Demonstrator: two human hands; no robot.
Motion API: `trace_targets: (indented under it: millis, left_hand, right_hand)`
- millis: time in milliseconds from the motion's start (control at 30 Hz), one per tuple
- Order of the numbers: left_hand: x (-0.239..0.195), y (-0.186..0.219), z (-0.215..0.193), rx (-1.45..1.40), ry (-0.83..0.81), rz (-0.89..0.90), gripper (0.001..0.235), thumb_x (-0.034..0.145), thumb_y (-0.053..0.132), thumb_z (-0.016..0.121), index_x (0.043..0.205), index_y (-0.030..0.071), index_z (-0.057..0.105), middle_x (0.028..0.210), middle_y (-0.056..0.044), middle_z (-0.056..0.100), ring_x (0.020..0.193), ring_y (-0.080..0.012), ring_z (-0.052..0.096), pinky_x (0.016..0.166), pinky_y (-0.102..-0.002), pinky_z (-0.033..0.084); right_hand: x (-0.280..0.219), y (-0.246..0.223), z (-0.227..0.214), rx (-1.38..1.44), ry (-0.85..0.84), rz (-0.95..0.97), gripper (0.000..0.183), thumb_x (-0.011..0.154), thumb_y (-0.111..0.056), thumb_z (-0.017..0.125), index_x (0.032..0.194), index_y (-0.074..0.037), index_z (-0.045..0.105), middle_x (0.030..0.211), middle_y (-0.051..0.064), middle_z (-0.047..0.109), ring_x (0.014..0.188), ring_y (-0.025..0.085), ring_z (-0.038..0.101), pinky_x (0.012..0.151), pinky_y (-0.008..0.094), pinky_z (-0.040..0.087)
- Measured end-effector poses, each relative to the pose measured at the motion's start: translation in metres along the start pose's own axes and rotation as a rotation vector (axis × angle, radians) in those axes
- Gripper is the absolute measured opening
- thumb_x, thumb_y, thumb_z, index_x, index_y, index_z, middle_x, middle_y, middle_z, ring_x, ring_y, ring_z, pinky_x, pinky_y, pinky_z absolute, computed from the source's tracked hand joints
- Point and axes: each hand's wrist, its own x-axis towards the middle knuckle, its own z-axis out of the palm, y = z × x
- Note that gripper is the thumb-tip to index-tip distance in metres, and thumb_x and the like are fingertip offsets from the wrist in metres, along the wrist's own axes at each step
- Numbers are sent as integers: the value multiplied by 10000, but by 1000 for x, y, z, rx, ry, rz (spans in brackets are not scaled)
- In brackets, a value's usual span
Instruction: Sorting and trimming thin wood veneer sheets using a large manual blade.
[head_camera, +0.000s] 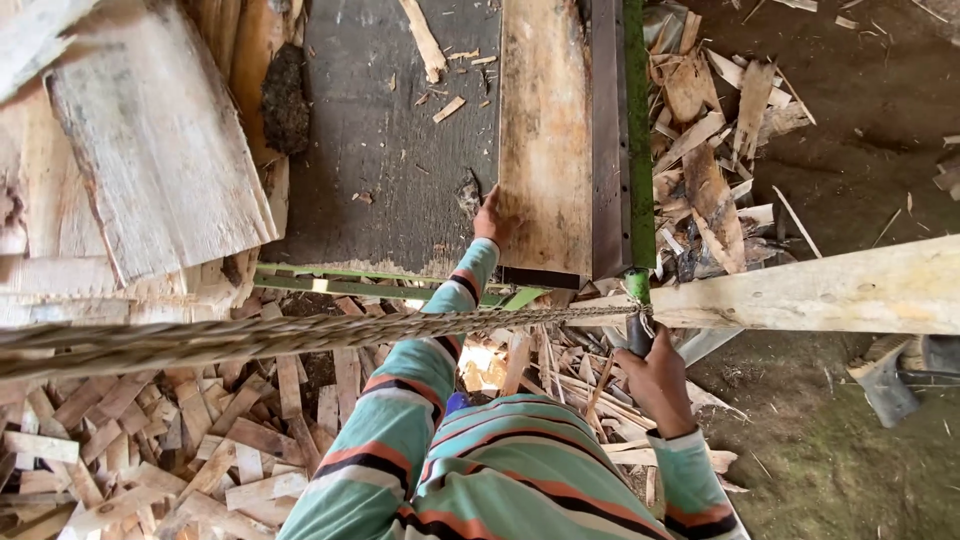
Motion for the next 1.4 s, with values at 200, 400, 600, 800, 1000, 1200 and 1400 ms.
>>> trace_targets:
  millis: [200,400,600,800,1000,1200,1400]
  left_hand:
    - [23,-6,-6,73,-29,51,948,832,20,807,1616,159,291,1599,-79,457,1368,-211,552,1139,-320,478]
    - [24,6,-12,266,-12,-57,975,799,69,839,1621,206,333,1562,-70,504,1357,-234,561,1129,-339,482]
    - [35,-1,-16,309,-42,6,1011,794,127,874,1622,180,297,1563,-77,511,1340,-231,587,1150,-346,461]
    - [32,-5,-10,115,-40,45,986,782,35,855,1608,139,327,1561,-82,518,1320,-221,600,1117,-338,500]
    - [31,-8,-6,23,-66,-15,960,786,-19,810,1604,134,332,1565,-79,517,1313,-217,603,1092,-335,535]
    - [-4,29,-12,201,-25,-38,961,812,41,838,1608,125,308,1585,-91,468,1354,-217,552,1137,-331,467]
    - [25,-11,-3,85,-44,6,922,864,118,845,1604,110,295,1600,-77,466,1394,-212,536,1180,-319,411]
  right_hand:
    - [-12,-35,-9,108,-4,-3,542,833,-247,724,1242,32,504,832,178,710,544,291,700,484,419,563]
    - [-21,-50,-26,57,-19,79,617,833,-237,721,1348,-2,476,833,178,704,534,255,668,468,411,566]
    - [-19,-53,-20,56,7,85,613,836,-227,728,1351,2,486,850,166,706,539,251,667,478,407,550]
    - [-17,-47,-17,52,-3,78,585,840,-231,721,1333,2,508,856,184,707,547,259,671,482,411,555]
    - [2,8,-3,-36,112,-264,599,848,-238,782,1299,32,496,869,173,711,603,224,675,551,362,535]
    - [-36,-72,-65,20,-53,78,475,921,-246,681,1293,-21,491,857,171,706,517,250,661,417,391,569]
    - [-25,-65,-62,-88,-44,134,485,898,-207,706,1295,-24,498,788,182,703,514,238,676,438,366,588]
